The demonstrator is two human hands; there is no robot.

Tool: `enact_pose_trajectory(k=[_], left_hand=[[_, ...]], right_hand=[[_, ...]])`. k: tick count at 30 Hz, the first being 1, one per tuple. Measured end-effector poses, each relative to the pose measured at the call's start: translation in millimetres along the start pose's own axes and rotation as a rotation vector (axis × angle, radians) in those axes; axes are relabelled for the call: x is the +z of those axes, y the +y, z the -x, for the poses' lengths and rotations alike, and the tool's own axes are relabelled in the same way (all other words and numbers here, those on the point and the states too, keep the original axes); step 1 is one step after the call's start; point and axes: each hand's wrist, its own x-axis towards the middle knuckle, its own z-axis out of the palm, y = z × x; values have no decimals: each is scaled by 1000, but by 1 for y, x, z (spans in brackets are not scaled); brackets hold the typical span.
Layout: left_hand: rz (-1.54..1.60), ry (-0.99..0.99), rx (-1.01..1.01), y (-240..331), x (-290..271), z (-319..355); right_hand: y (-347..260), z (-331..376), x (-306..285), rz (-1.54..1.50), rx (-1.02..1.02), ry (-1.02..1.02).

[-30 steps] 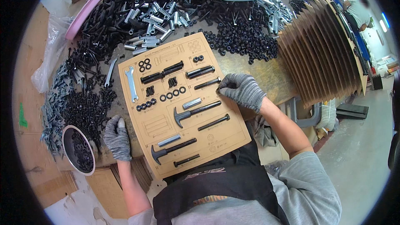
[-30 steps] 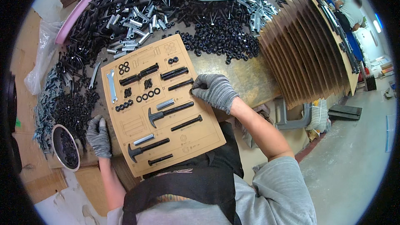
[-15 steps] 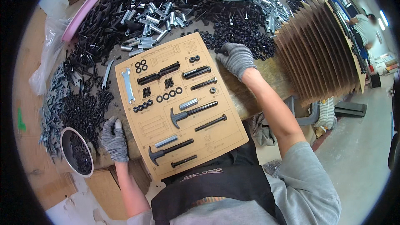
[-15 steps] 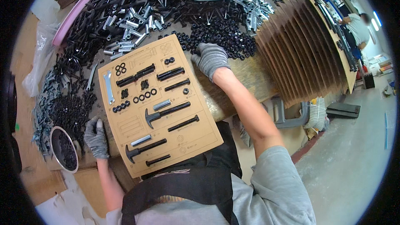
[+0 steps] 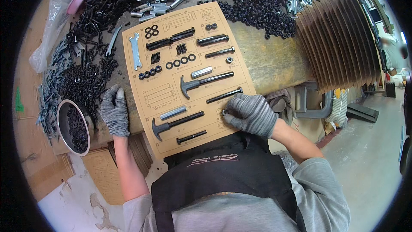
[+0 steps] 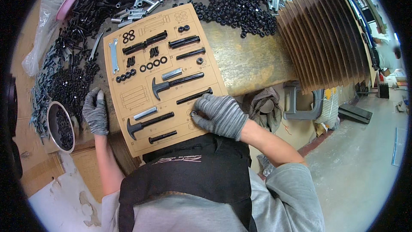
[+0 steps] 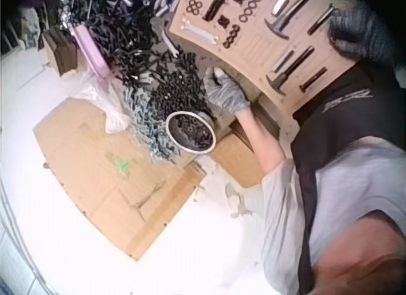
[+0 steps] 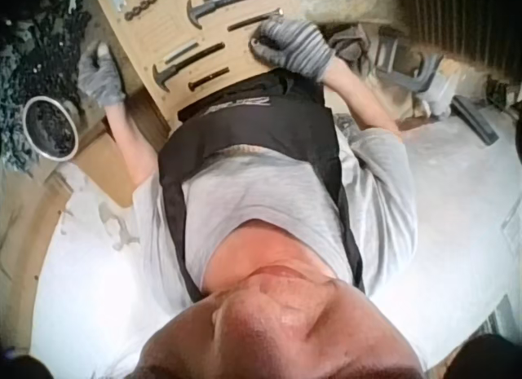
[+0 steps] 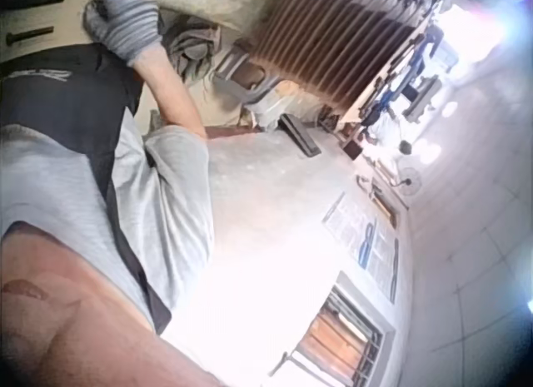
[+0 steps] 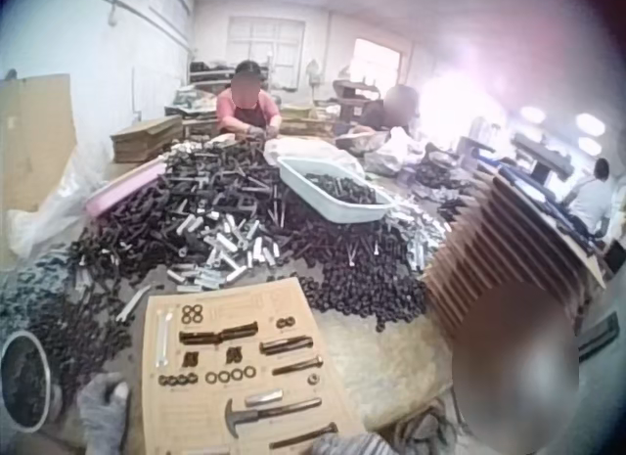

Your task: The person assembles a tool kit by picking various tools and fasteners from piles on the table and placing them into designated slots on a cardboard template. They handle hammers, wrenches, bolts, and washers, arranging them according to the layout on the template.

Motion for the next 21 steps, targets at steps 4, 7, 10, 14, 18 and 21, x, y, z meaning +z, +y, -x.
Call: enact_pose_trajectory(k=[4,7,10,14,18,21], left_hand=[[-66,2,52,-3,1,0],[-18,18,9,-7,-1,2],[63,21,-8,-3,2,2],[89,54,14,-11,6,4],[11,42,27,-1,3,0],[62,33,28,-6,2,0]], right_hand=[[0,-2,5,1,-50,73],[23,-18,-29,12,64,246],[88,-44,-67,173,245,589],[139,-65,-93,392,550,535],[146,-76,-91,629,507,461],[138,-87,-87,724,564,397]])
